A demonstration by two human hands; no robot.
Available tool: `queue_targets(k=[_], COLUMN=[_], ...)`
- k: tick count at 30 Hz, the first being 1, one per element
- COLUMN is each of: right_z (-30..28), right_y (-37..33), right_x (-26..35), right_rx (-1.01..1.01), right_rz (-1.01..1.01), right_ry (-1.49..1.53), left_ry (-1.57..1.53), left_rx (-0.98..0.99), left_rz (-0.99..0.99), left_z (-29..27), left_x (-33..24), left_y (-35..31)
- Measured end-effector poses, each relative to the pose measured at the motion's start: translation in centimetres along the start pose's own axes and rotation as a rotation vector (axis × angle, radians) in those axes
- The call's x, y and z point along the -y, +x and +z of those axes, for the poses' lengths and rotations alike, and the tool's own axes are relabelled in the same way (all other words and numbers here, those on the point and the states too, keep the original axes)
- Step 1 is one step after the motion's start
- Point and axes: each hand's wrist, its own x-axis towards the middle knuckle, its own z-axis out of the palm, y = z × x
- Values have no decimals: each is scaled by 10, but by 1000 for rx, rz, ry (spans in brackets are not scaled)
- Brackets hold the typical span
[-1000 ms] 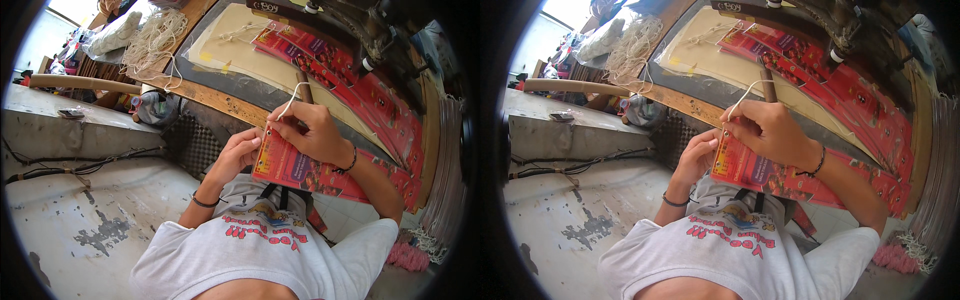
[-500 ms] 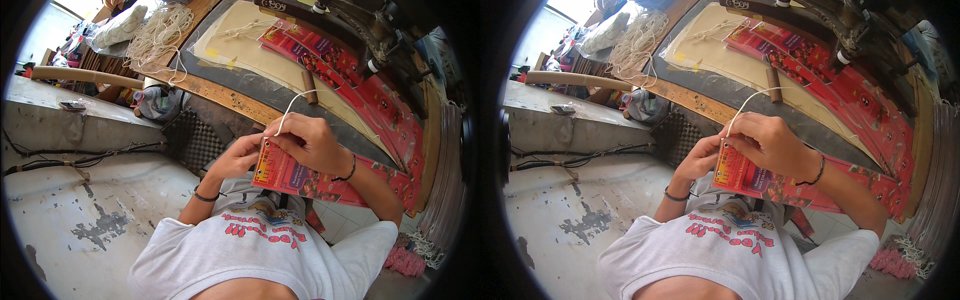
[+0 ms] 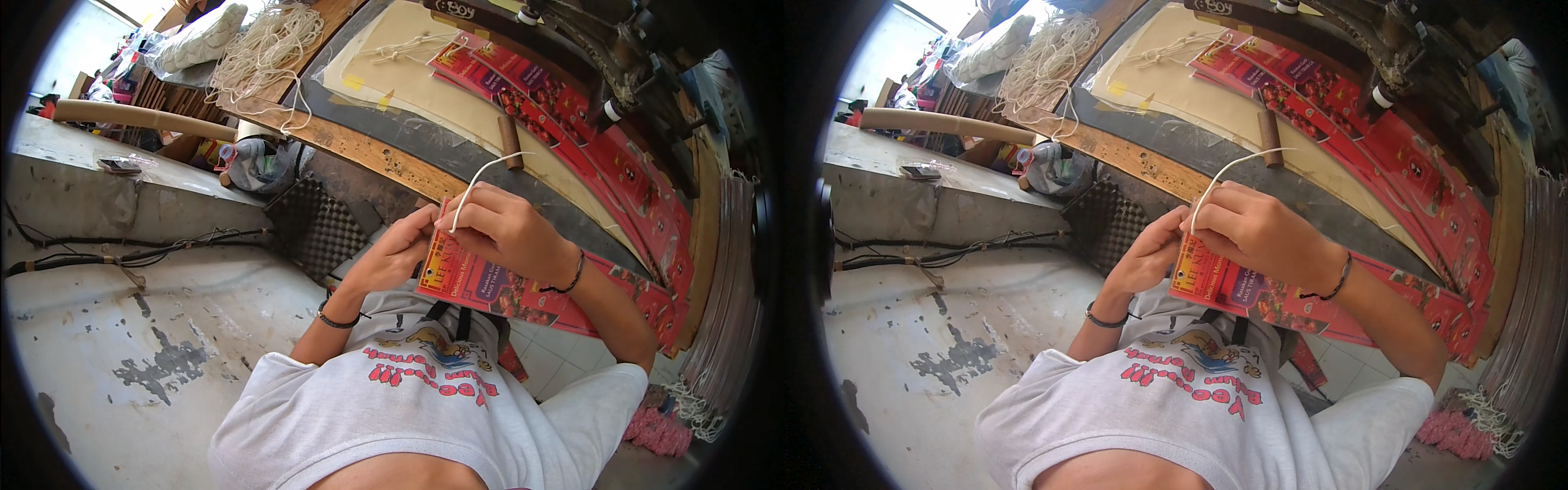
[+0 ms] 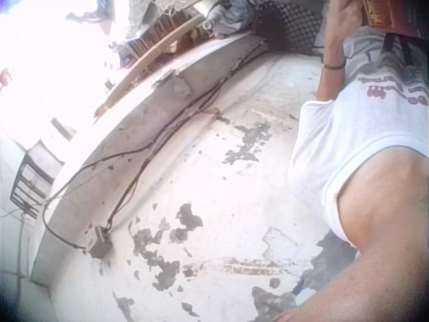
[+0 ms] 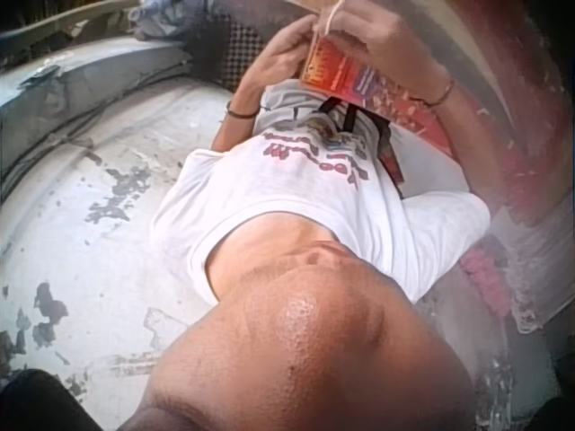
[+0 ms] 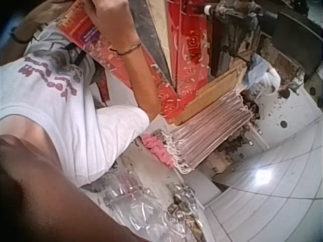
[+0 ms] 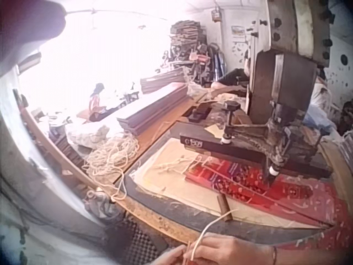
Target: The person assembles a paper folder by using a punch tool to create holes and then threading and tying a white cord through the holes.
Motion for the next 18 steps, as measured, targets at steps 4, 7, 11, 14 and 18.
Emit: queue_targets(k=[4,7,11,14,18], right_z=[0,0,0,-2,-4], right_y=[-3,-4,-4,-3,-3], right_x=[-2,-3,-1,-1,-4], right_rx=[-1,-7,-32,-37,-74], right_rz=[-35,-35,-26,-13,-5], right_ry=[-42,-64,-81,-80,-68], left_ry=[-112,-169,-172,-147,-95], left_rx=[20,27,26,-9,-67], left_rz=[33,42,92,98,76], left_z=[1,2,-4,-3,1], left_x=[0,-7,-2,-3,-14], left_y=[2,3,3,5,9])
